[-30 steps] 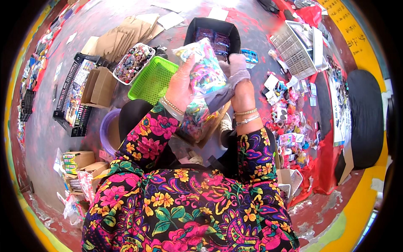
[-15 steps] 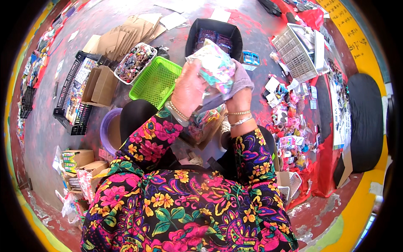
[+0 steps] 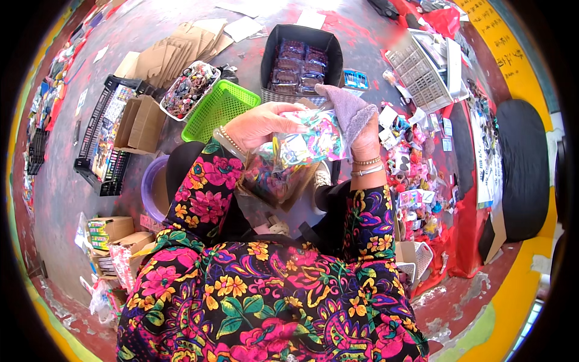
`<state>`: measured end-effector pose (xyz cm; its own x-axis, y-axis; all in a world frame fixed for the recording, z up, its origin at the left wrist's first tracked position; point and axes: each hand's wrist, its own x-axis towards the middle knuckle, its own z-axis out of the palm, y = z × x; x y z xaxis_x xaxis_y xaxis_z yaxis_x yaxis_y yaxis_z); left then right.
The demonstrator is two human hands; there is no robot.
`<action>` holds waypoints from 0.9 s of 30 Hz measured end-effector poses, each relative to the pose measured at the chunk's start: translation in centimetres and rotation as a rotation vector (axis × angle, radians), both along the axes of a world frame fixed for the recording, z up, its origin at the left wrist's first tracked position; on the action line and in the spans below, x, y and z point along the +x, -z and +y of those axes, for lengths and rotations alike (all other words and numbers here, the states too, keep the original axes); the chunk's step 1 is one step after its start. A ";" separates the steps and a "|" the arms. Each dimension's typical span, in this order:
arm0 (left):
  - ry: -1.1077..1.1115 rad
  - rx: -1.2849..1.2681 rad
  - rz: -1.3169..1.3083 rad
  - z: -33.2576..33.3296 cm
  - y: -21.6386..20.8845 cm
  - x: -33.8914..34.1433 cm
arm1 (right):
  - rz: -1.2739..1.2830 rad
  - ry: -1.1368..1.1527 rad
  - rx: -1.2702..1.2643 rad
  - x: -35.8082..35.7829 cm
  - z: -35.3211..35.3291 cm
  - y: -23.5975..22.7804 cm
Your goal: The person sits on the floor and wipes small packaged items with a cloth. They pick up each package from a green basket, wipe it with a cloth, and place it back into the basket.
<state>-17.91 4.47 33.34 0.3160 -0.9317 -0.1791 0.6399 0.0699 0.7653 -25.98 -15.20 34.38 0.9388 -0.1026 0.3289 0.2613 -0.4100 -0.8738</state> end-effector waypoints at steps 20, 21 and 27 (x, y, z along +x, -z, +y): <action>-0.448 -0.189 0.144 -1.1 2.5 -0.2 | -0.042 0.104 1.072 0.4 0.0 3.8; -0.443 -0.195 0.195 -1.3 2.3 -0.7 | -0.065 0.139 1.047 0.5 -0.1 3.9; -0.256 -0.064 -0.003 -1.1 2.0 0.2 | -0.089 0.282 0.912 0.8 -1.0 4.5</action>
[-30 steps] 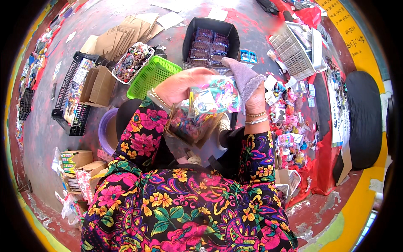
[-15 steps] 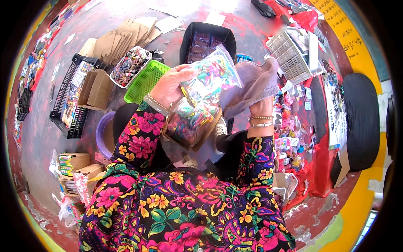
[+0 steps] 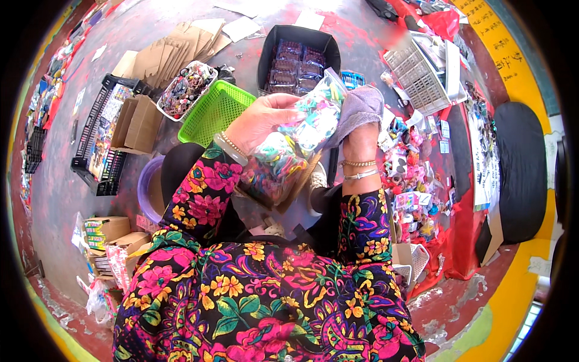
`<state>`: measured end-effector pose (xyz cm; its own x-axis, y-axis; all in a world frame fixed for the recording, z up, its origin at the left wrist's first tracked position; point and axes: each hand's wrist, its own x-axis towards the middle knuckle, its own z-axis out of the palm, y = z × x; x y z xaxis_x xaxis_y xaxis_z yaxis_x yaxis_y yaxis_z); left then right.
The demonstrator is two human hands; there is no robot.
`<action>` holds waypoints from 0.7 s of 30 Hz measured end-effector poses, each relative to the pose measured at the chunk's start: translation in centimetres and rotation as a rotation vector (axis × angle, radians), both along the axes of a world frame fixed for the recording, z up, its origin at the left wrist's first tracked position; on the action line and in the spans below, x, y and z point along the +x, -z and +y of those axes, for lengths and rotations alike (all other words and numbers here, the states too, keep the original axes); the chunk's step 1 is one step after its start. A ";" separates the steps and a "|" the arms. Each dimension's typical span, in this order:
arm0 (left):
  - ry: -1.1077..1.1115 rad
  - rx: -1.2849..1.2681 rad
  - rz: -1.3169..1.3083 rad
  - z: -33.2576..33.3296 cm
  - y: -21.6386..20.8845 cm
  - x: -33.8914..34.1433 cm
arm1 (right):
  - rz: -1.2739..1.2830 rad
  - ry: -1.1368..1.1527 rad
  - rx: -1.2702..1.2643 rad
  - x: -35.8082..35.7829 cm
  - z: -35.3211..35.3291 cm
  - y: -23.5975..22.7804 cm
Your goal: The person sits on the floor and wipes small packaged items with a cloth. They pick up each package from a green basket, wipe it with a cloth, and place it back into the basket.
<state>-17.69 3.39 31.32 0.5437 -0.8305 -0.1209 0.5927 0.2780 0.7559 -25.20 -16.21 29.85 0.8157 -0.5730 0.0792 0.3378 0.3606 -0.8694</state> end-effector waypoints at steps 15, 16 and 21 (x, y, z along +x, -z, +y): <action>-0.244 0.654 -1.226 -1.6 0.2 -3.0 | 0.195 -0.134 0.380 0.0 1.9 0.1; -0.258 0.545 -1.140 -1.5 0.4 -2.7 | 0.203 -0.157 0.396 -0.2 2.0 -0.6; -0.204 -0.096 -0.136 -1.0 -0.5 -2.3 | 0.071 -0.138 0.236 -0.1 -2.8 0.8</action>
